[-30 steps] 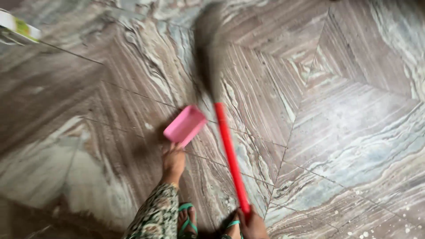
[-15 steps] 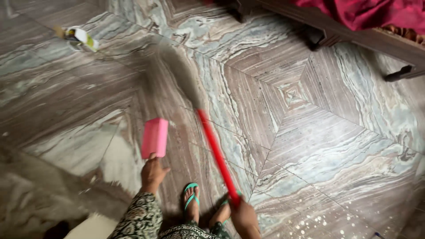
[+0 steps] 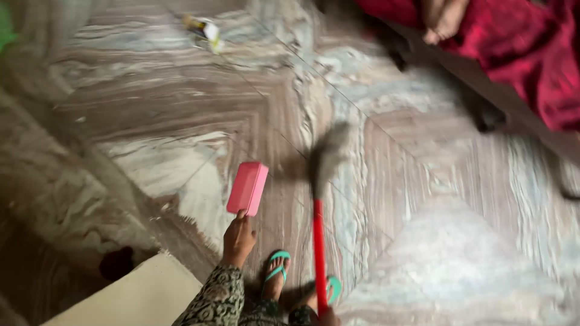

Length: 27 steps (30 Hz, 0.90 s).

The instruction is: Sweeping the floor across multiple rooms and a balcony using a broom.

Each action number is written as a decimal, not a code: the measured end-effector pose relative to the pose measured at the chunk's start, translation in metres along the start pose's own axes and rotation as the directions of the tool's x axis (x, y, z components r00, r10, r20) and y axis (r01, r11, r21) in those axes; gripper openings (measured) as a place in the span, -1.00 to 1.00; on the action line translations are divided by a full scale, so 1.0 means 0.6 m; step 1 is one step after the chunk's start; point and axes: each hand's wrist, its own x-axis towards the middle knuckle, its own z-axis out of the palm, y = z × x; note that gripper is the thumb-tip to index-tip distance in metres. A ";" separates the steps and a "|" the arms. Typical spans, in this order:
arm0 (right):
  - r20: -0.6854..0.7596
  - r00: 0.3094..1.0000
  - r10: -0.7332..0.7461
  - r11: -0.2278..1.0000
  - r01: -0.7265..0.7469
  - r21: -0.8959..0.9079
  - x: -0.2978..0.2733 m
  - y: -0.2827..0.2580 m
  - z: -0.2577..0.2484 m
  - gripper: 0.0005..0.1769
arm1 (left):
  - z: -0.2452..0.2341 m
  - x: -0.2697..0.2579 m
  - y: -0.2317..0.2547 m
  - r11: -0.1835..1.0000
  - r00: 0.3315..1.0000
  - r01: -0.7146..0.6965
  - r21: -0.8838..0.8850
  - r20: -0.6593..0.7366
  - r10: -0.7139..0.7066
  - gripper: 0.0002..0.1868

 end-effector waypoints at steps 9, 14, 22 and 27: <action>-0.112 0.790 -0.602 0.778 0.550 -0.302 -0.066 -0.391 -0.600 -0.51 | -0.052 -0.025 -0.200 0.960 0.918 0.234 0.152 -0.360 -0.166 -0.34; 0.219 0.769 -0.600 0.785 0.620 -0.026 0.160 -0.247 -0.599 -0.44 | -0.095 -0.081 -0.210 0.849 0.781 0.528 -0.006 -0.390 -0.488 -0.30; 0.224 0.661 -0.716 0.637 0.750 -0.177 -0.018 -0.685 -0.738 -0.51 | -0.067 -0.085 -0.123 0.687 0.540 0.689 -0.234 -0.467 -0.700 -0.23; 0.451 0.673 -0.586 0.117 0.621 -0.775 0.117 -0.698 -0.936 -0.28 | -0.081 -0.055 -0.190 0.622 0.394 0.709 -0.331 -0.546 -0.739 -0.28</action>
